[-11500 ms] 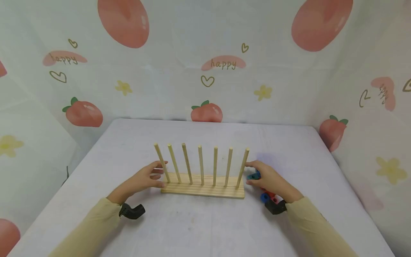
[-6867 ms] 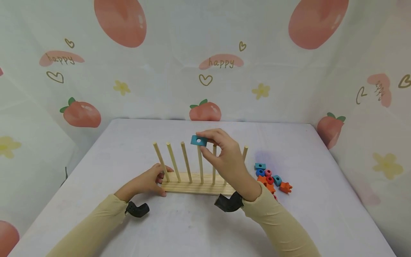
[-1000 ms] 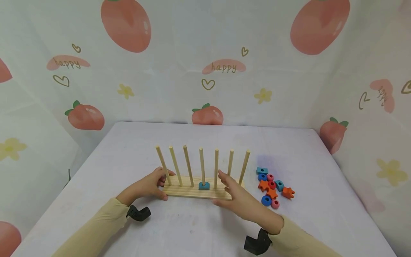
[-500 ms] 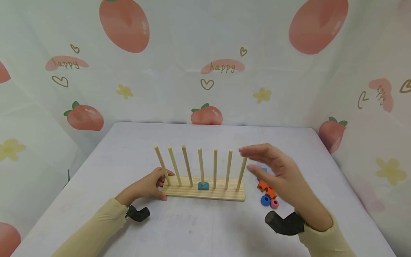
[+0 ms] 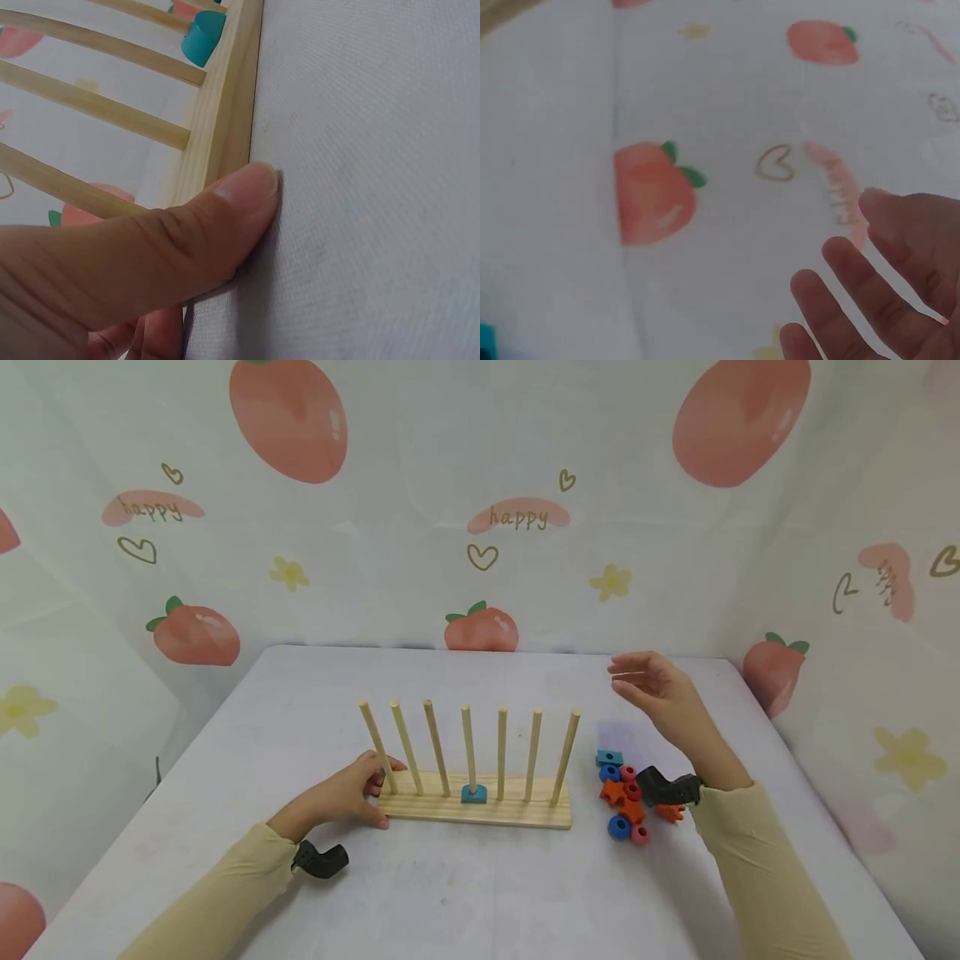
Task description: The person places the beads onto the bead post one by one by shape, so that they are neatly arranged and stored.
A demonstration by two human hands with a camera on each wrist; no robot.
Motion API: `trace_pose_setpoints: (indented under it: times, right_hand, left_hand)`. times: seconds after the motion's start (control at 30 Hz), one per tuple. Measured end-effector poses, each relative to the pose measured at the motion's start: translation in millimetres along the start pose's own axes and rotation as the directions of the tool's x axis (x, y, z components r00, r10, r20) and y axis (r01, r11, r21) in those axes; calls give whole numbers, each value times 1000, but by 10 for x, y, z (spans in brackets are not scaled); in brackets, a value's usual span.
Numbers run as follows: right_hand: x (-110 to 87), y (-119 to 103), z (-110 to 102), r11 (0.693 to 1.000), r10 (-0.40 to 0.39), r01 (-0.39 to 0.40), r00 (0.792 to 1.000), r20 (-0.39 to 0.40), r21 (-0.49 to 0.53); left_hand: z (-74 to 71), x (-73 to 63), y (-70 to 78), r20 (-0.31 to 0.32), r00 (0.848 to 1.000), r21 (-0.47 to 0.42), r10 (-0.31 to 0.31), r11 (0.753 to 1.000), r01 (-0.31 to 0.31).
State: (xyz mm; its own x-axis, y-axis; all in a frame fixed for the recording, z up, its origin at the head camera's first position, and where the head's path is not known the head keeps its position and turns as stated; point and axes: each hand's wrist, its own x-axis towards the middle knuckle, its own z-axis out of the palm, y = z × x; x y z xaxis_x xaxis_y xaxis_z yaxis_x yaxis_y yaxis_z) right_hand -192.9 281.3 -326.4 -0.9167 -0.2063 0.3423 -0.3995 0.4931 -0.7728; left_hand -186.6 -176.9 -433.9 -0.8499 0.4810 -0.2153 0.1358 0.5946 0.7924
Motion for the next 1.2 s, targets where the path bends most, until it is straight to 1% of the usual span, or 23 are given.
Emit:
trace_pose_setpoints:
  times: [0.07, 0.1, 0.13, 0.23, 0.3, 0.4, 0.5, 0.57, 0.63, 0.73, 0.87, 1.0, 1.13, 1.2]
  right_hand:
    - [56, 160, 50, 996, 70, -65, 993, 96, -61]
    - [82, 240, 75, 993, 99, -87, 984, 149, -84]
    - [106, 314, 103, 988, 135, -116, 970, 200, -104]
    - [160, 513, 182, 974, 218, -180, 915, 339, -140]
    - [184, 621, 232, 963, 260, -207, 877, 404, -171]
    - [207, 724, 287, 945, 307, -208, 828, 469, -252]
    - [229, 781, 333, 922, 356, -208, 787, 504, -327]
    - [245, 803, 364, 908, 385, -212, 763, 519, -362]
    - [261, 816, 394, 895, 411, -220, 744, 527, -387]
    - [276, 821, 417, 882, 430, -213, 728, 534, -420]
    - [285, 815, 422, 873, 441, -208, 720, 536, -441]
    - [273, 813, 411, 868, 455, -221, 710, 537, -444]
    - [247, 818, 389, 871, 458, -237, 709, 536, -430]
    - [236, 829, 382, 876, 449, -235, 716, 535, -421]
  left_hand:
    - [-2, -5, 2, 1, 1000, -9, -4, 1000, 4]
    - [-5, -7, 2, 1, 1000, -12, -1, 1000, 1]
    - [-8, -10, 4, 2, 1000, -9, 3, 1000, -3]
    - [-17, -14, 3, 5, 1000, -6, 14, 1000, -14]
    - [-22, -18, 5, 7, 1000, -11, 20, 1000, -20]
    - [-24, -13, -4, 6, 1000, -17, 10, 1000, -10]
    - [-25, -3, -16, 3, 1000, -15, 0, 1000, 0]
    - [-23, -1, -23, 2, 1000, -15, 0, 1000, 0]
    - [-18, 0, -29, 3, 1000, -20, -1, 1000, 1]
    - [-9, 3, -35, 5, 1000, -21, -2, 1000, 2]
    - [0, 7, -34, 3, 1000, -14, -5, 1000, 5]
    - [3, 3, -23, 3, 1000, -18, -9, 1000, 9]
    - [3, -1, -5, 3, 1000, -17, -7, 1000, 8]
    - [3, -1, -1, 3, 1000, -17, -7, 1000, 7]
